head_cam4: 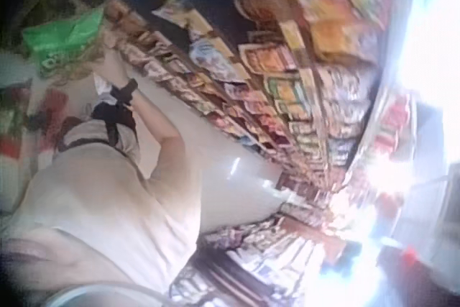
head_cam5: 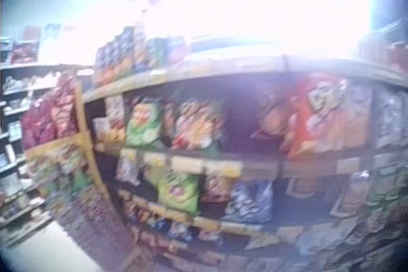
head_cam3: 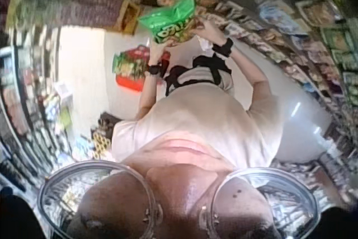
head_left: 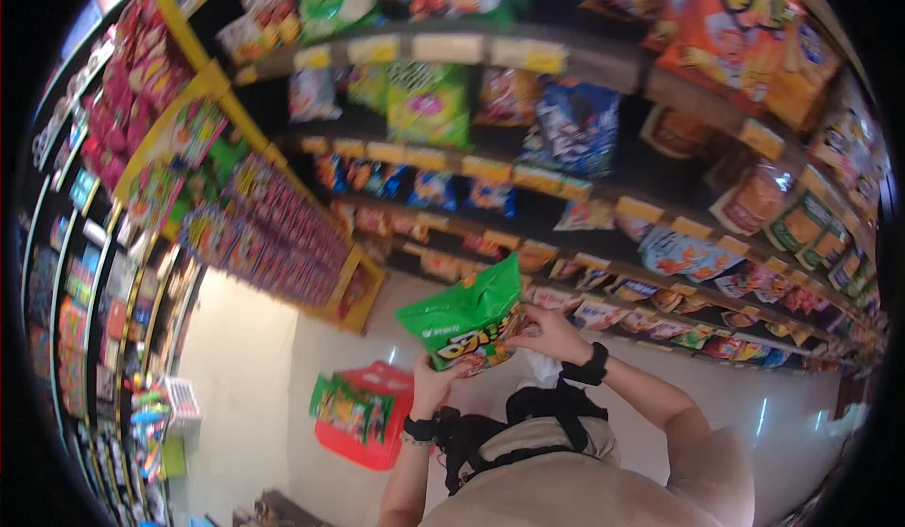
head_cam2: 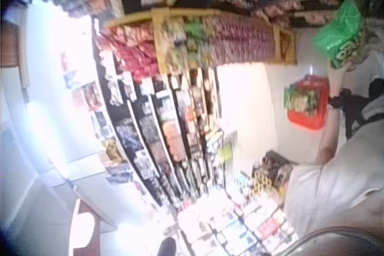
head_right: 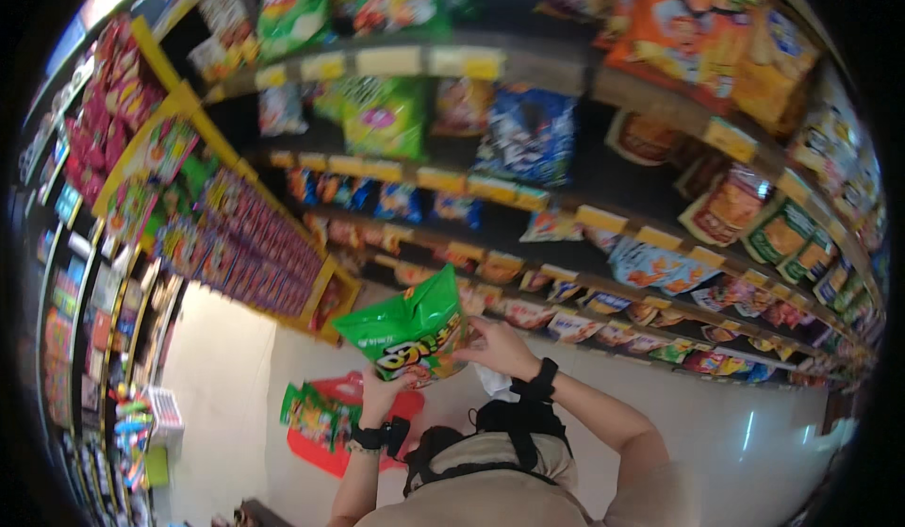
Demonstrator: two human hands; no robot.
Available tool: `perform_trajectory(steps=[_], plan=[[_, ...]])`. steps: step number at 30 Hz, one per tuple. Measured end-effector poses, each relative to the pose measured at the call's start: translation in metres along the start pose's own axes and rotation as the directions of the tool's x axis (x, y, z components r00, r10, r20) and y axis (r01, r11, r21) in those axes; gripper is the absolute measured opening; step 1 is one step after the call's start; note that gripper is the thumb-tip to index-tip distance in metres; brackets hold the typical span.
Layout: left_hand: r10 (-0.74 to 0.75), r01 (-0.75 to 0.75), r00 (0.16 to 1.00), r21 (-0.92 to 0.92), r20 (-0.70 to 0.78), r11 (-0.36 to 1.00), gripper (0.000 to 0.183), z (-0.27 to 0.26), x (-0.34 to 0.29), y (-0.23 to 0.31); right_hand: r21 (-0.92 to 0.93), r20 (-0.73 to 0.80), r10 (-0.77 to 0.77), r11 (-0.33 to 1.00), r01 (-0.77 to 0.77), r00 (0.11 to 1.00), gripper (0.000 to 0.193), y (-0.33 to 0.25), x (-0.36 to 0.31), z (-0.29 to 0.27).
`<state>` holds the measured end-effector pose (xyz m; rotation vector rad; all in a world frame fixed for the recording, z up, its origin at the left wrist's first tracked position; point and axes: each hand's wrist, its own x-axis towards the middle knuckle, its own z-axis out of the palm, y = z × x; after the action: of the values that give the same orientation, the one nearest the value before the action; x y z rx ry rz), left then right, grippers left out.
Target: The recorder uses a white cloth to wipe down store shelves and organizes bags of snacks.
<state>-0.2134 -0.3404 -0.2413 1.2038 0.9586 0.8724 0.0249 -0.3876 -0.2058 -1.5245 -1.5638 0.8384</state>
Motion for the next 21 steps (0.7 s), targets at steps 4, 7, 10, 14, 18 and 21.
perform_trajectory(steps=[4, 7, 10, 14, 18, 21], plan=[[0.334, -0.376, 0.915, 0.179, 0.226, 0.909, 0.036, 0.076, 0.058, 0.08, -0.02, -0.291, 0.024, 0.999, -0.031, 0.956, 0.044, -0.035, -0.009, -0.095], [0.479, -0.539, 0.818, 0.131, 0.32, 0.832, 0.034, 0.109, 0.077, 0.155, -0.144, -0.362, -0.02, 0.989, -0.035, 0.932, 0.037, -0.108, -0.003, -0.159], [0.387, -0.471, 0.812, 0.1, 0.436, 0.876, 0.04, 0.133, 0.088, 0.243, -0.117, -0.469, -0.175, 0.984, 0.135, 0.866, 0.03, -0.154, 0.011, -0.2], [0.275, -0.411, 0.709, 0.063, 0.649, 0.91, 0.049, 0.137, 0.146, 0.334, -0.147, -0.521, -0.182, 0.982, 0.122, 0.834, 0.035, -0.206, 0.055, -0.238], [0.195, -0.366, 0.69, 0.104, 0.697, 0.925, 0.048, 0.171, 0.196, 0.396, -0.385, -0.611, -0.154, 0.915, -0.122, 0.776, 0.056, -0.229, 0.096, -0.289], [0.141, -0.302, 0.611, 0.064, 0.779, 0.951, 0.043, 0.191, 0.233, 0.423, -0.423, -0.633, -0.144, 0.887, -0.184, 0.761, 0.058, -0.233, 0.126, -0.322]])
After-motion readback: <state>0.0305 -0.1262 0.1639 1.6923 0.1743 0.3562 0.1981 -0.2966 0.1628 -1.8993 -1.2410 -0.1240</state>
